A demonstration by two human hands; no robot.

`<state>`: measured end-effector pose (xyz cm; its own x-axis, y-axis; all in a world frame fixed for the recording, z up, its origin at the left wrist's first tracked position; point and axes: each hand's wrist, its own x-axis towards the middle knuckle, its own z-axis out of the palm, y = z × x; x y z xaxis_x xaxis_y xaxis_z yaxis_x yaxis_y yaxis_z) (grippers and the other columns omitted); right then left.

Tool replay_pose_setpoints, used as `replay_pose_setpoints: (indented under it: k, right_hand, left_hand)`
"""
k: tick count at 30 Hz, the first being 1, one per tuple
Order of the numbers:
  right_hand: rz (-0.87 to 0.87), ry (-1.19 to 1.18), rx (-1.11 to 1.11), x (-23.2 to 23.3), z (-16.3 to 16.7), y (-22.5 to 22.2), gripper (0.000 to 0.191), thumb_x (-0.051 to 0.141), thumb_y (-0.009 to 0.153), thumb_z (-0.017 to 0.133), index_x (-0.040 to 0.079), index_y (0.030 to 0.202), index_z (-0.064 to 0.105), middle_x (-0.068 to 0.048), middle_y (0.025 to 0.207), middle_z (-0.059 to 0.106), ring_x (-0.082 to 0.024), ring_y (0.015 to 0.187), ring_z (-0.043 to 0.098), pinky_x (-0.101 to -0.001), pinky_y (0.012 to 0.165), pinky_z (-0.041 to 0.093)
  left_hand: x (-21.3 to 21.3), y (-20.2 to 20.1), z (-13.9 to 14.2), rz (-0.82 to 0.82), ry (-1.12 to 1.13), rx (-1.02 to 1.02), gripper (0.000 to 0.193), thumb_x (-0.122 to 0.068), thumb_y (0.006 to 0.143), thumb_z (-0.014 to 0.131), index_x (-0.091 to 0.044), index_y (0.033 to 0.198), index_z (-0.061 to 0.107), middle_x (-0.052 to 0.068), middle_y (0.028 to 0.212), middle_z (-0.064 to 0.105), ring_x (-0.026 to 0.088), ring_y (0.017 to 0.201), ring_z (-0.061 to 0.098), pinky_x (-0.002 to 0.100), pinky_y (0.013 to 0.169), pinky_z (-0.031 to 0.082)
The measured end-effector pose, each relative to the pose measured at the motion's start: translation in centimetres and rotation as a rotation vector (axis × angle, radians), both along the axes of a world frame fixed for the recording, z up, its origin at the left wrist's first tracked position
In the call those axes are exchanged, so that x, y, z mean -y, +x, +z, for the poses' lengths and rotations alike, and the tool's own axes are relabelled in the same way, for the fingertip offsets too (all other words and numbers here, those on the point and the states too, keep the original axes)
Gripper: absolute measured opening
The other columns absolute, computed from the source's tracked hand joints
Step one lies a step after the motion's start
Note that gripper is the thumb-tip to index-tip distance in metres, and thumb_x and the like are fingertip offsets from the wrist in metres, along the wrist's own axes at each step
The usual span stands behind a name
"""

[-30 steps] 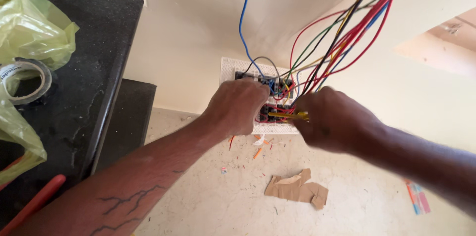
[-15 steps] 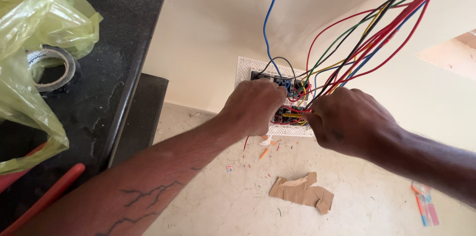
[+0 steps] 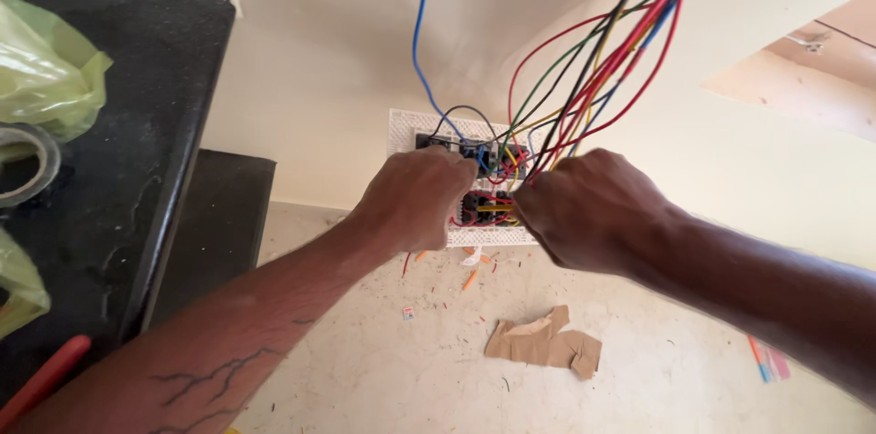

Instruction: The person installs an electrical switch onto a wall-mounted panel by connecting multiple colored wires and securing them with a screwdriver and pliers.

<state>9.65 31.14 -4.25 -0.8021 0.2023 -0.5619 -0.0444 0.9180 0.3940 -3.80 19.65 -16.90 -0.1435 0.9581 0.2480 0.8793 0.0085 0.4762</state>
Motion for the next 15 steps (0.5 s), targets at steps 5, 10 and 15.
replay_pose_setpoints:
  k: [5,10,15]
  right_hand:
    - [-0.250,-0.029,0.003,1.5,0.9,-1.6,0.038,0.033,0.103,0.053,0.010,0.075,0.065,-0.010,0.063,0.064,-0.025,0.053,0.063,-0.0444,0.055,0.055]
    - [-0.346,-0.067,-0.131,2.2,1.0,-1.9,0.042,0.034,0.100,0.053,0.008,0.072,0.069,-0.012,0.060,0.066,-0.025,0.050,0.061,-0.0458,0.059,0.055]
    - [-0.729,-0.171,-0.215,1.2,0.2,-1.3,0.042,0.031,0.097,0.057,0.002,0.071,0.073,-0.017,0.061,0.067,-0.030,0.056,0.066,-0.0460,0.063,0.058]
  left_hand:
    - [0.0,0.0,-0.3,0.009,0.041,0.006,0.029,-0.003,0.065,0.080,-0.004,0.089,0.064,0.011,0.088,0.068,0.030,0.092,0.067,0.046,0.075,0.054]
    - [0.1,-0.1,-0.7,0.011,0.042,0.009,0.034,-0.003,0.061,0.081,-0.004,0.090,0.064,0.012,0.088,0.067,0.031,0.092,0.066,0.046,0.076,0.054]
    - [0.2,-0.1,-0.5,-0.002,0.035,0.000,0.034,-0.004,0.063,0.082,-0.004,0.090,0.063,0.011,0.089,0.068,0.030,0.092,0.067,0.047,0.077,0.054]
